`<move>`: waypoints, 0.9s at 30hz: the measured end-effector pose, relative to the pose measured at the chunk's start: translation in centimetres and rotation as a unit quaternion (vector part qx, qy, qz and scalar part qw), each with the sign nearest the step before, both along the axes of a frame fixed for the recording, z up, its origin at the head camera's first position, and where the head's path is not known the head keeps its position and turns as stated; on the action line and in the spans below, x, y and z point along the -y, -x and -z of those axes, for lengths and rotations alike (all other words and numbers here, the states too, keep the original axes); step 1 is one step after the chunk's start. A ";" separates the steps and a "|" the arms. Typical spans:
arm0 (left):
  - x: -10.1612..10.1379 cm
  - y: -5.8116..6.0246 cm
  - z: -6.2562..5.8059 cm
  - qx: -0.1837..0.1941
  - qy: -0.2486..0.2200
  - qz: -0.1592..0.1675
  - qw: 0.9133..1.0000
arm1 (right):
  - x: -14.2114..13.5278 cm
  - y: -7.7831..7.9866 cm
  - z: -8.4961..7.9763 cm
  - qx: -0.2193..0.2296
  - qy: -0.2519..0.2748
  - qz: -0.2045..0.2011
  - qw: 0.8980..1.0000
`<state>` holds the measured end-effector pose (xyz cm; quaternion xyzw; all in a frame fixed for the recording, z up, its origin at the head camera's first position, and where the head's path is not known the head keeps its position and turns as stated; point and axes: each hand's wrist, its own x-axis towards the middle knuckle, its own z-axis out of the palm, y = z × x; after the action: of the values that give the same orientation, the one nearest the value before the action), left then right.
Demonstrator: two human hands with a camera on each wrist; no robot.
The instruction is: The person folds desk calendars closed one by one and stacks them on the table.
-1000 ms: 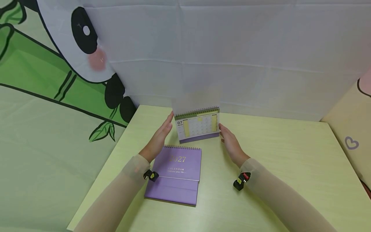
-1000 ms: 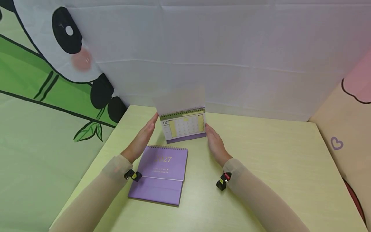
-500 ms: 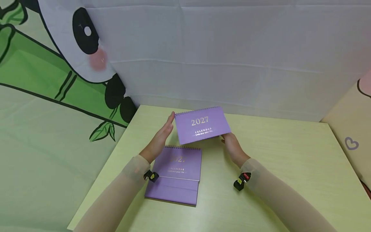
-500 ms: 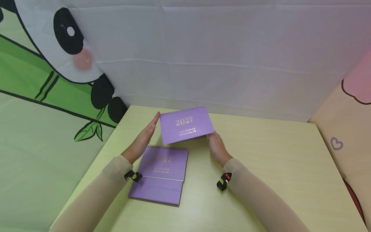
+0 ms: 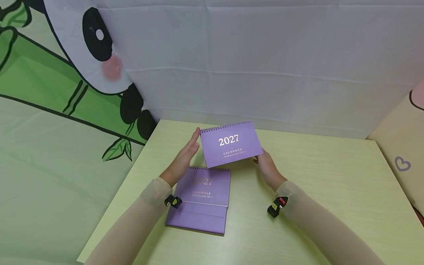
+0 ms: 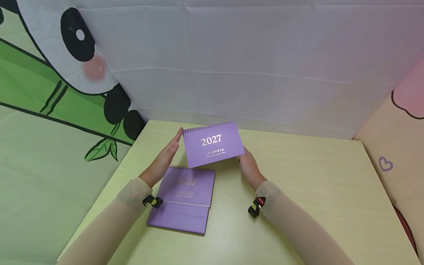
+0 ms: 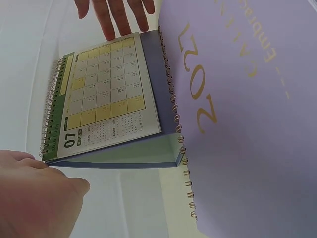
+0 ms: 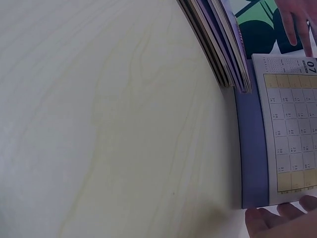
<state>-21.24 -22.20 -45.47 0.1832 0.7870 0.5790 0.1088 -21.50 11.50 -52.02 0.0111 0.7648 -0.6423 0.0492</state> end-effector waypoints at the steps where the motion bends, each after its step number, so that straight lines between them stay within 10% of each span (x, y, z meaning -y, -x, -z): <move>1: 0.0 0.0 0.0 0.000 -0.001 -0.001 1.000 | -0.1 0.1 0.2 -0.001 0.004 0.000 1.000; 12: -0.1 0.0 0.1 -0.001 -0.014 0.005 1.000 | -1.1 0.4 0.3 0.021 0.016 -0.009 1.000; 21: -0.4 0.1 0.0 0.001 -0.014 0.002 1.000 | -4.0 4.6 5.7 0.063 0.083 -0.016 0.994; 27: -0.6 0.2 0.0 0.001 -0.012 0.000 1.000 | -3.1 3.3 2.9 0.046 0.048 -0.024 0.998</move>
<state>-21.49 -21.57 -45.45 0.1838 0.7801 0.5884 0.1069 -24.78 14.65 -54.93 0.0201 0.7300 -0.6758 0.1000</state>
